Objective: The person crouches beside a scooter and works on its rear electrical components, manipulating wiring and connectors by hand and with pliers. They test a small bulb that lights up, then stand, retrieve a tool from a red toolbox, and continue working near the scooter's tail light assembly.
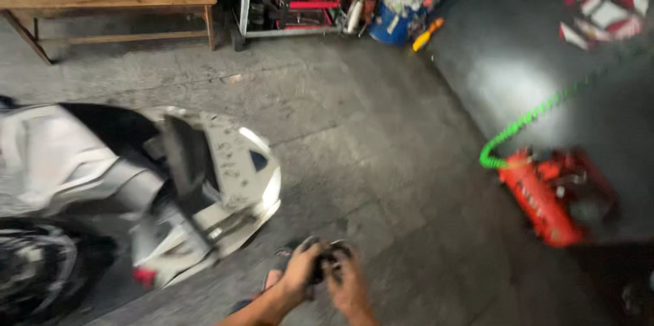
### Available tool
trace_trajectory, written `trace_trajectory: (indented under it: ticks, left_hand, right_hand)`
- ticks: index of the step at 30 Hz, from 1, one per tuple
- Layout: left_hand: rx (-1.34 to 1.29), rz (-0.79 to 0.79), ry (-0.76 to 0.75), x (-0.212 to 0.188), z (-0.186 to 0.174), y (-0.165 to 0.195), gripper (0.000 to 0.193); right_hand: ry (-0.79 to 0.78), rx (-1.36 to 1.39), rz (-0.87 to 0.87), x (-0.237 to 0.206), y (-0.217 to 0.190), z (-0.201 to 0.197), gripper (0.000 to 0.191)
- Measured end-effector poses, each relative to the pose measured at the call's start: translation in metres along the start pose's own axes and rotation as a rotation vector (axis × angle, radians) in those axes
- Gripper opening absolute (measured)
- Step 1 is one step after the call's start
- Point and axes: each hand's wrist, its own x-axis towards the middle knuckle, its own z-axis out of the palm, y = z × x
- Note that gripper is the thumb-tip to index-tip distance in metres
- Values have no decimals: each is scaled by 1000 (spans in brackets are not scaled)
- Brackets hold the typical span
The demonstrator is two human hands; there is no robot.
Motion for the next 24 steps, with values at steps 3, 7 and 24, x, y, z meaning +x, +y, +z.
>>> trace_trajectory:
  ticks: [3, 7, 24]
  left_hand:
    - [-9, -16, 78, 121, 22, 15, 24]
    - [-267, -96, 334, 293, 107, 43, 27]
    - [275, 617, 569, 991, 430, 185, 41]
  right_hand:
    - [44, -46, -537, 125, 44, -27, 39]
    - [-228, 190, -53, 288, 74, -118, 44]
    - [-179, 848, 263, 1019, 117, -416, 32]
